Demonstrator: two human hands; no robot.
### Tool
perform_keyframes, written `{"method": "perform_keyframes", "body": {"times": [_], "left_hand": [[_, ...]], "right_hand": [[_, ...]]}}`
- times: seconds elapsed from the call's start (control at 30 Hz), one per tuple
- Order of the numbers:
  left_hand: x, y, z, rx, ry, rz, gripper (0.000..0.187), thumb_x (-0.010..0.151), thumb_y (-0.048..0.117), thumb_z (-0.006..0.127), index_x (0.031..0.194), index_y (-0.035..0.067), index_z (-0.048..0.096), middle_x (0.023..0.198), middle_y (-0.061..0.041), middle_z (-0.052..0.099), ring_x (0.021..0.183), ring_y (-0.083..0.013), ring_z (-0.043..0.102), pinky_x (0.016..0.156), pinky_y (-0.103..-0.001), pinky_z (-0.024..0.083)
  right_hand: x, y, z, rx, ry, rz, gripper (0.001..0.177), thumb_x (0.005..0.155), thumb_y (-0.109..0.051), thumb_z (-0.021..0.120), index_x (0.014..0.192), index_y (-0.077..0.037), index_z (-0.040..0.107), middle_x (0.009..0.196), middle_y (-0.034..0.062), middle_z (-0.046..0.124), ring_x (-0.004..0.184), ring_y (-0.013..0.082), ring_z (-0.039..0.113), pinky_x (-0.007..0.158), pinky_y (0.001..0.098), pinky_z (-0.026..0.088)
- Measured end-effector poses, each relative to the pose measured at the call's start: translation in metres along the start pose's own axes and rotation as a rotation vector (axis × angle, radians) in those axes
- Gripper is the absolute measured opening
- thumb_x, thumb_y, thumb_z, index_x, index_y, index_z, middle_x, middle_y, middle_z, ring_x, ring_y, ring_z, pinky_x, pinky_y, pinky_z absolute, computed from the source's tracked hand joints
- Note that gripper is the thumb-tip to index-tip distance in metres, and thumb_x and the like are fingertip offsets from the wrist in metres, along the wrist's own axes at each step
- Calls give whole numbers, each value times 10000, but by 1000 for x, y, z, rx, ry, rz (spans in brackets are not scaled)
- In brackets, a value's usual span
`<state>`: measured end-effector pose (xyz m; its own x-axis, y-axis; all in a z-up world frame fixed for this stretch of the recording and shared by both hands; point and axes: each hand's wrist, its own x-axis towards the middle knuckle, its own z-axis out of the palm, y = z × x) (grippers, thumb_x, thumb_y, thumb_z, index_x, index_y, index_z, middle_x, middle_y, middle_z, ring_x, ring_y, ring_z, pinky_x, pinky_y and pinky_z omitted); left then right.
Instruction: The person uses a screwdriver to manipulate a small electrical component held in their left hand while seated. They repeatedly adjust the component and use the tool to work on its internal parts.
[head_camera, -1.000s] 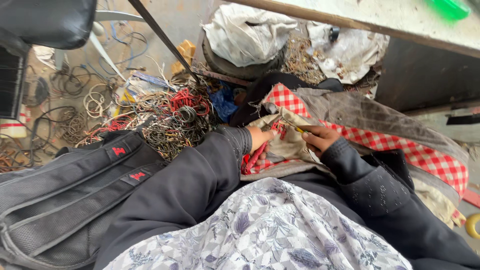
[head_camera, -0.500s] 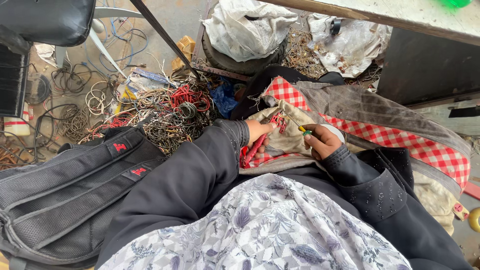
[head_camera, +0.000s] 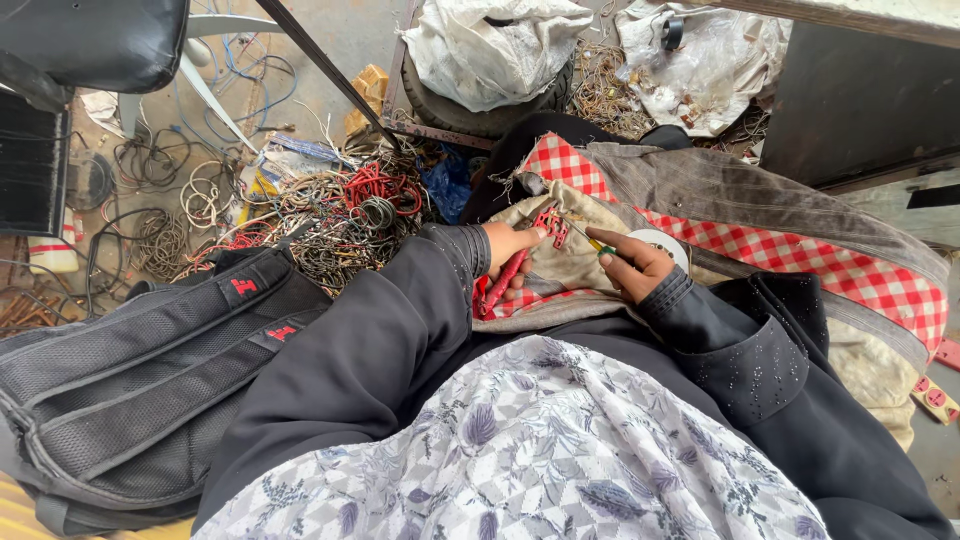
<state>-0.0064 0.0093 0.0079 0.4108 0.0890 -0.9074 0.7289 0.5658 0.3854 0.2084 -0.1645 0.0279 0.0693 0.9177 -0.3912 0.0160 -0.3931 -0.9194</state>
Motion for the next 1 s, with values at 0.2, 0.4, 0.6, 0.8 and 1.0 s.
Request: {"method": "perform_keyframes", "body": {"times": [0.2, 0.4, 0.6, 0.8, 1.0], "left_hand": [[7, -2, -2, -18, -57, 38, 600, 957, 578, 579, 859, -13, 613, 690, -174, 624, 604, -319, 650, 591, -488, 602], [1, 0, -3, 29, -1, -2, 613, 961, 598, 564, 863, -3, 623, 686, -169, 637, 587, -316, 657, 579, -463, 588], [6, -1, -4, 44, -37, 57, 634, 985, 584, 550, 865, -34, 623, 693, -179, 631, 582, -305, 645, 589, -461, 604], [22, -6, -5, -14, -71, 57, 633, 988, 564, 544, 878, -57, 605, 703, -203, 629, 610, -322, 650, 591, -488, 618], [20, -5, -3, -46, -10, 33, 619, 1001, 555, 558, 896, -53, 604, 705, -200, 618, 603, -321, 647, 571, -493, 599]], "right_hand": [[0, -2, 0, -45, 3, -4, 451, 1010, -130, 586, 1460, -111, 589, 598, -70, 450, 504, 31, 389, 473, 228, 342], [3, -2, -1, -97, -12, -10, 448, 1006, -140, 590, 1454, -117, 591, 586, -67, 453, 495, 31, 399, 467, 225, 349], [4, -8, -3, 91, -14, 173, 443, 995, -146, 586, 1437, -132, 617, 625, -53, 434, 495, 37, 336, 440, 229, 282], [16, -14, -18, 161, -80, 230, 439, 981, -155, 615, 1418, -117, 642, 654, -53, 488, 510, 38, 374, 442, 231, 298], [50, -33, -34, -264, -100, 303, 425, 931, -196, 665, 1352, -148, 689, 597, -26, 558, 476, 75, 456, 436, 255, 365]]}}
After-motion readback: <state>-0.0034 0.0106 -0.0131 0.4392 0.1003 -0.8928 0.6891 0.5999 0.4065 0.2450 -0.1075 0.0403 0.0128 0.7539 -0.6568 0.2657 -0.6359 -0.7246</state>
